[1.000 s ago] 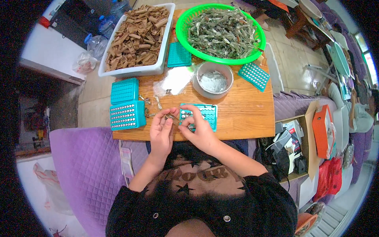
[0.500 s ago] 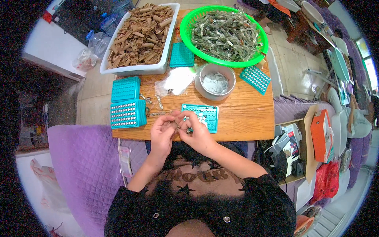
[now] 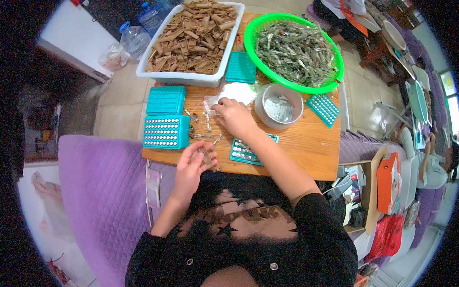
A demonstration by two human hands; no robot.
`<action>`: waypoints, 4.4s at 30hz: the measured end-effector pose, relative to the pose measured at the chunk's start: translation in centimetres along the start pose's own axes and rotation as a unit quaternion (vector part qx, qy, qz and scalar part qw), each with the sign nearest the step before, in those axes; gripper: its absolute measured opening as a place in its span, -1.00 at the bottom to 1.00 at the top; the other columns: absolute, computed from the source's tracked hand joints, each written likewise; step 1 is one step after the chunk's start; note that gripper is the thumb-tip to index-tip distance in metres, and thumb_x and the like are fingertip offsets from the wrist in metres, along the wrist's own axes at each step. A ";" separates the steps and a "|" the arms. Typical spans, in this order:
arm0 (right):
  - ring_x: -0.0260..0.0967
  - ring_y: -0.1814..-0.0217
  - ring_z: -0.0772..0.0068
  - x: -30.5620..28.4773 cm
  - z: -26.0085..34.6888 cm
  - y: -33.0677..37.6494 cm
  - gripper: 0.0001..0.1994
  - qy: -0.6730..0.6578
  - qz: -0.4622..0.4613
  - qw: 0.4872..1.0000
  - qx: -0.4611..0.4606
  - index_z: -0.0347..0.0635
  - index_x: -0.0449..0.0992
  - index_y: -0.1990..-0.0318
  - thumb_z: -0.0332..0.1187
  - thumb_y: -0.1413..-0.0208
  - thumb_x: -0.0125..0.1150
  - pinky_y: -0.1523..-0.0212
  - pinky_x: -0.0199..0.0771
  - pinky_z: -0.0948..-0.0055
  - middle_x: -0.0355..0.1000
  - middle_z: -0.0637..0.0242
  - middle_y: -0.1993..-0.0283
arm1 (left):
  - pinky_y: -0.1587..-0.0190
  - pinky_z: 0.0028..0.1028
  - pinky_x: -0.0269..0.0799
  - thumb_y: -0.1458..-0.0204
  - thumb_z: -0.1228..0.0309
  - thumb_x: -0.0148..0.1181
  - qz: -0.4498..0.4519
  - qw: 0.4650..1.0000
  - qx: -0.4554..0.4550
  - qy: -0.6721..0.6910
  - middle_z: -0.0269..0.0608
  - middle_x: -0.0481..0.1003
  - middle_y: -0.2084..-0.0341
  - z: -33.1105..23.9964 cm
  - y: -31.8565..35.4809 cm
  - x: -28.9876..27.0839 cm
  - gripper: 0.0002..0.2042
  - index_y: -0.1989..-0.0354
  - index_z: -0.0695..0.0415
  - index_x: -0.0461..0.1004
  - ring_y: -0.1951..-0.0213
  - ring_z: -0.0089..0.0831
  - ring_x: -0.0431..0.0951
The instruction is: The person assembles small items by placing dried herbs and plastic components into cardboard tubes by hand.
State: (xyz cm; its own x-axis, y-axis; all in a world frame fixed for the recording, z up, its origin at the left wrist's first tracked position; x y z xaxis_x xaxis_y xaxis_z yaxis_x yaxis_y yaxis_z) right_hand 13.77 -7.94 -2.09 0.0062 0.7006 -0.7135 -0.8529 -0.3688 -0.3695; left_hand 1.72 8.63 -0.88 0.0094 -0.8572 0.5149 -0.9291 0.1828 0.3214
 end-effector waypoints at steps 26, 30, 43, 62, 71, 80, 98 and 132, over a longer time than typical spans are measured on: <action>0.40 0.30 0.46 -3.7 6.0 6.1 -0.67 -0.358 0.085 0.905 0.213 -0.27 0.29 0.04 -0.46 -0.02 0.14 0.21 0.38 0.49 0.41 0.30 0.36 | -0.11 -0.33 0.29 -0.13 0.53 -0.08 0.016 0.992 0.023 0.122 -0.03 0.32 -0.01 0.2 -1.0 1.7 -0.70 -0.05 0.18 0.17 -0.05 -0.30 0.35; 0.36 0.33 0.57 -3.7 5.7 8.1 -0.63 -0.394 0.109 0.877 0.253 -0.25 0.23 -0.03 -0.52 -0.03 0.11 0.25 0.37 0.56 0.40 0.34 0.40 | -0.11 -0.33 0.30 -0.14 0.52 -0.08 0.019 0.991 0.041 0.125 -0.03 0.30 -0.03 0.5 -1.1 2.2 -0.70 -0.05 0.16 0.16 -0.06 -0.30 0.34; 0.35 0.29 0.08 -6.0 -0.3 10.3 -0.88 0.054 0.006 0.992 0.112 -0.27 0.48 0.38 -0.51 0.17 0.18 0.24 0.37 0.26 0.39 0.16 0.40 | -0.11 -0.21 0.31 -0.13 0.54 -0.10 0.026 0.988 -0.006 0.153 0.05 0.36 0.05 1.8 -2.2 0.8 -0.73 -0.02 0.23 0.21 -0.01 -0.21 0.40; 0.33 0.31 0.13 -6.7 -2.1 10.0 -0.92 0.076 0.143 0.987 0.017 -0.25 0.43 0.46 -0.48 0.19 0.13 0.29 0.36 0.24 0.31 0.17 0.46 | -0.08 -0.24 0.35 -0.13 0.54 -0.10 0.013 0.987 -0.019 0.158 0.01 0.38 0.07 1.8 -2.4 0.9 -0.74 -0.01 0.22 0.24 0.01 -0.24 0.41; 0.36 0.31 0.07 -7.5 -1.3 9.6 -0.88 -0.016 0.129 0.988 0.087 -0.26 0.45 0.42 -0.48 0.19 0.15 0.26 0.39 0.23 0.38 0.10 0.43 | -0.07 -0.25 0.36 -0.14 0.55 -0.12 0.031 0.987 -0.013 0.158 0.00 0.38 0.07 1.9 -2.3 0.8 -0.74 -0.02 0.22 0.23 0.01 -0.24 0.42; 0.36 0.33 0.07 -6.9 -1.7 10.1 -0.88 -0.008 0.118 0.989 0.088 -0.26 0.47 0.40 -0.47 0.16 0.17 0.28 0.40 0.22 0.37 0.08 0.44 | -0.07 -0.25 0.36 -0.14 0.54 -0.12 0.025 0.989 -0.032 0.143 0.00 0.38 0.07 2.1 -2.3 1.1 -0.74 -0.02 0.21 0.23 0.01 -0.23 0.41; 0.36 0.30 0.08 -6.8 -1.8 10.2 -0.87 0.006 0.131 0.986 0.104 -0.25 0.48 0.38 -0.48 0.15 0.18 0.24 0.38 0.22 0.36 0.11 0.43 | -0.04 -0.31 0.35 -0.14 0.53 -0.11 0.030 0.988 -0.061 0.139 0.00 0.39 0.09 2.3 -2.3 1.2 -0.72 -0.04 0.20 0.21 0.05 -0.28 0.43; 0.38 0.39 0.14 -7.0 3.3 8.7 -0.90 -0.118 0.066 0.974 0.184 -0.22 0.48 0.42 -0.50 0.17 0.21 0.37 0.42 0.33 0.40 0.16 0.45 | -0.02 -0.34 0.37 -0.13 0.53 -0.07 0.043 0.987 -0.106 0.111 -0.02 0.40 0.11 2.6 -1.9 2.4 -0.72 -0.02 0.23 0.25 0.05 -0.30 0.43</action>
State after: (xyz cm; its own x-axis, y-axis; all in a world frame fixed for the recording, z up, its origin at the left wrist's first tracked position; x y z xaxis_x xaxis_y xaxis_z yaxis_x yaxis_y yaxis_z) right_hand 4.65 -14.08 1.68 -0.1984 0.7990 -0.5677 -0.9677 -0.2516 -0.0160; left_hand 2.55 4.95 -2.30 0.0371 -0.7123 0.7008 -0.8320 0.3664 0.4165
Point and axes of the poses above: each hand's wrist, its own y-axis away from the middle knuckle, its own x-axis out of the palm, z = x × y, the point moved 1 cm from there along -y, towards the middle knuckle
